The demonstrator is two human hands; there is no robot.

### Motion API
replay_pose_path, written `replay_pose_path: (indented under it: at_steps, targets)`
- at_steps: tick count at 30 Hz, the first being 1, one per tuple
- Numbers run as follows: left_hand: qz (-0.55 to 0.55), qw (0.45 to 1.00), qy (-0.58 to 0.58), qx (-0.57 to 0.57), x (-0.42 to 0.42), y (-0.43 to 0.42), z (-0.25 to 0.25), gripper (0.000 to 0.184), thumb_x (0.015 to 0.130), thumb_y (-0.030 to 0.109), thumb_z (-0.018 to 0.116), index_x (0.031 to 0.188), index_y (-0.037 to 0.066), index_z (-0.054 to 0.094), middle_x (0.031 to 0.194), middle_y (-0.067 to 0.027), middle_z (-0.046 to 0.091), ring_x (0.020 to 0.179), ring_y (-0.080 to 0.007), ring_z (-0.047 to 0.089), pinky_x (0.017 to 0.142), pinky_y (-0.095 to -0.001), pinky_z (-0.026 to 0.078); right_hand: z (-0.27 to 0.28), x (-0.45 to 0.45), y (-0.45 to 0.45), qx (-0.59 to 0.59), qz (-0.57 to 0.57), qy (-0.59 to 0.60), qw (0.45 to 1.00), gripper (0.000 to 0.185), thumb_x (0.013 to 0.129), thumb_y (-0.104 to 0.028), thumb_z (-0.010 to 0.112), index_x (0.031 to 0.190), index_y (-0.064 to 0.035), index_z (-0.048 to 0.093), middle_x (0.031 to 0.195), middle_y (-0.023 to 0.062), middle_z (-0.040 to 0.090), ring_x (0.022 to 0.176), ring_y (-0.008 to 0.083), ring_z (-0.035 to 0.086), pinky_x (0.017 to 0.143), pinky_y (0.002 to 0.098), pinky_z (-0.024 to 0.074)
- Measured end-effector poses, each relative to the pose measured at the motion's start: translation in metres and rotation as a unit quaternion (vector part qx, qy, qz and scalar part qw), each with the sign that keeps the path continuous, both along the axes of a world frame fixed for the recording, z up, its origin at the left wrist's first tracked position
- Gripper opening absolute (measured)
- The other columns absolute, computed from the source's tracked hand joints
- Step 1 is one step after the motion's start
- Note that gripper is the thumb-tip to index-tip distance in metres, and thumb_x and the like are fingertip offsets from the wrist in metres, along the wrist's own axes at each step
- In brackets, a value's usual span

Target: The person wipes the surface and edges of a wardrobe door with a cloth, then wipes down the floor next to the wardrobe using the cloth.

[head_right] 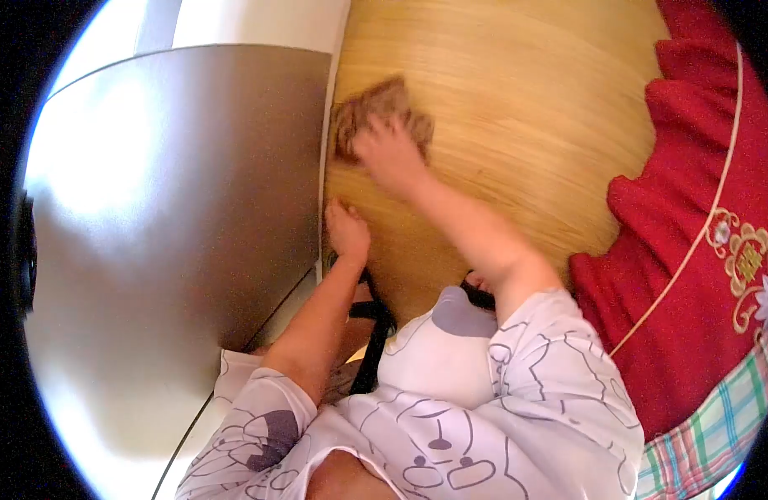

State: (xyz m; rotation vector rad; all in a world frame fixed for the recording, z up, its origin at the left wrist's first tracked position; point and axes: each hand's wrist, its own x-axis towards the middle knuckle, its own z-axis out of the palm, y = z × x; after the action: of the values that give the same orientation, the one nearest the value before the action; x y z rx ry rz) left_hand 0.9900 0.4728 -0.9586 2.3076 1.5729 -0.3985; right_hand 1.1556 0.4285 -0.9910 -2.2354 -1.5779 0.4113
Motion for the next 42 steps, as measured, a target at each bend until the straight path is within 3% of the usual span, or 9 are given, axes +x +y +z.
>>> replay_pose_path:
  at_steps: [4, 10, 13, 18, 21, 28, 34, 38, 42]
  targets:
    - [0.103, 0.994, -0.021, -0.034, 0.032, -0.008, 0.010, 0.046, 0.090, 0.011, 0.050, 0.133, -0.002, 0.038, 0.140, -0.0226, 0.036, 0.127, -0.0377, 0.038, 0.106, -0.0423, 0.032, -0.005, -0.028, -0.058, 0.006, 0.034, 0.028, 0.999, 0.049, 0.088, -0.025, 0.057, 0.134, -0.0164, 0.044, 0.137, 0.0079, 0.045, 0.138, 0.0310, 0.026, 0.110, 0.0570, 0.0198]
    - [-0.203, 0.979, 0.000, -0.016, 0.057, -0.020, 0.022, 0.055, 0.088, 0.011, 0.054, 0.138, 0.001, 0.033, 0.145, -0.0200, 0.031, 0.131, -0.0366, 0.034, 0.109, -0.0435, 0.029, 0.015, 0.108, -0.014, -0.090, -0.126, -0.088, 0.984, 0.052, 0.094, -0.038, 0.045, 0.144, -0.0269, 0.032, 0.151, -0.0023, 0.029, 0.140, 0.0300, 0.021, 0.108, 0.0666, 0.0134]
    - [-0.351, 0.936, -0.028, -0.002, 0.070, -0.020, 0.023, 0.062, 0.089, 0.016, 0.057, 0.143, 0.005, 0.029, 0.150, -0.0194, 0.021, 0.136, -0.0359, 0.026, 0.113, -0.0473, 0.021, 0.019, 0.161, -0.013, -0.089, -0.214, -0.112, 0.966, 0.052, 0.097, -0.037, 0.042, 0.146, -0.0276, 0.027, 0.152, -0.0023, 0.027, 0.141, 0.0306, 0.020, 0.110, 0.0620, 0.0131]
    - [-0.483, 0.867, -0.120, 0.022, 0.132, -0.018, 0.040, 0.070, 0.088, 0.027, 0.057, 0.145, 0.005, 0.023, 0.151, -0.0209, 0.018, 0.139, -0.0378, 0.018, 0.113, -0.0486, 0.018, 0.013, 0.083, -0.053, -0.068, -0.208, -0.065, 0.974, 0.056, 0.093, -0.031, 0.047, 0.145, -0.0197, 0.029, 0.150, 0.0042, 0.029, 0.140, 0.0310, 0.019, 0.111, 0.0566, 0.0157]
    - [-0.573, 0.817, -0.048, -0.050, 0.129, -0.036, 0.039, 0.075, 0.087, 0.033, 0.057, 0.146, 0.004, 0.021, 0.151, -0.0227, 0.016, 0.140, -0.0404, 0.015, 0.113, -0.0499, 0.016, 0.019, 0.008, -0.108, -0.065, -0.251, 0.043, 0.965, 0.059, 0.090, -0.033, 0.047, 0.145, -0.0182, 0.030, 0.150, 0.0051, 0.024, 0.141, 0.0301, 0.015, 0.112, 0.0560, 0.0125]
    - [-0.501, 0.825, -0.151, -0.212, 0.080, -0.103, 0.008, 0.086, 0.085, 0.045, 0.057, 0.147, 0.002, 0.016, 0.151, -0.0275, 0.012, 0.138, -0.0498, 0.010, 0.112, -0.0548, 0.013, 0.003, -0.040, -0.170, -0.174, -0.274, 0.011, 0.946, 0.056, 0.092, -0.038, 0.041, 0.144, -0.0208, 0.033, 0.152, -0.0019, 0.022, 0.141, 0.0296, 0.013, 0.108, 0.0653, 0.0092]
    - [-0.530, 0.826, -0.178, -0.067, 0.233, -0.064, -0.014, 0.084, 0.089, 0.053, 0.048, 0.148, 0.003, 0.014, 0.151, -0.0274, 0.011, 0.136, -0.0513, 0.014, 0.111, -0.0561, 0.016, -0.001, 0.110, -0.130, -0.140, -0.269, -0.122, 0.945, 0.062, 0.088, -0.041, 0.047, 0.146, -0.0239, 0.030, 0.151, -0.0044, 0.025, 0.142, 0.0299, 0.012, 0.103, 0.0706, 0.0114]
    - [-0.537, 0.840, -0.054, -0.056, 0.329, -0.039, -0.005, 0.083, 0.090, 0.063, 0.038, 0.149, 0.011, 0.014, 0.153, -0.0219, 0.010, 0.139, -0.0438, 0.016, 0.112, -0.0522, 0.017, 0.007, 0.186, -0.113, -0.093, -0.258, -0.105, 0.956, 0.067, 0.085, -0.044, 0.051, 0.146, -0.0277, 0.028, 0.152, -0.0029, 0.023, 0.142, 0.0294, 0.010, 0.106, 0.0686, 0.0096]
    - [-0.533, 0.844, -0.033, -0.053, 0.292, -0.057, 0.006, 0.079, 0.090, 0.061, 0.041, 0.150, 0.018, 0.014, 0.154, -0.0199, 0.006, 0.141, -0.0409, 0.012, 0.112, -0.0512, 0.018, 0.002, 0.155, -0.123, -0.089, -0.298, -0.089, 0.946, 0.061, 0.086, -0.040, 0.052, 0.144, -0.0313, 0.033, 0.153, -0.0017, 0.022, 0.142, 0.0298, 0.011, 0.108, 0.0665, 0.0075]
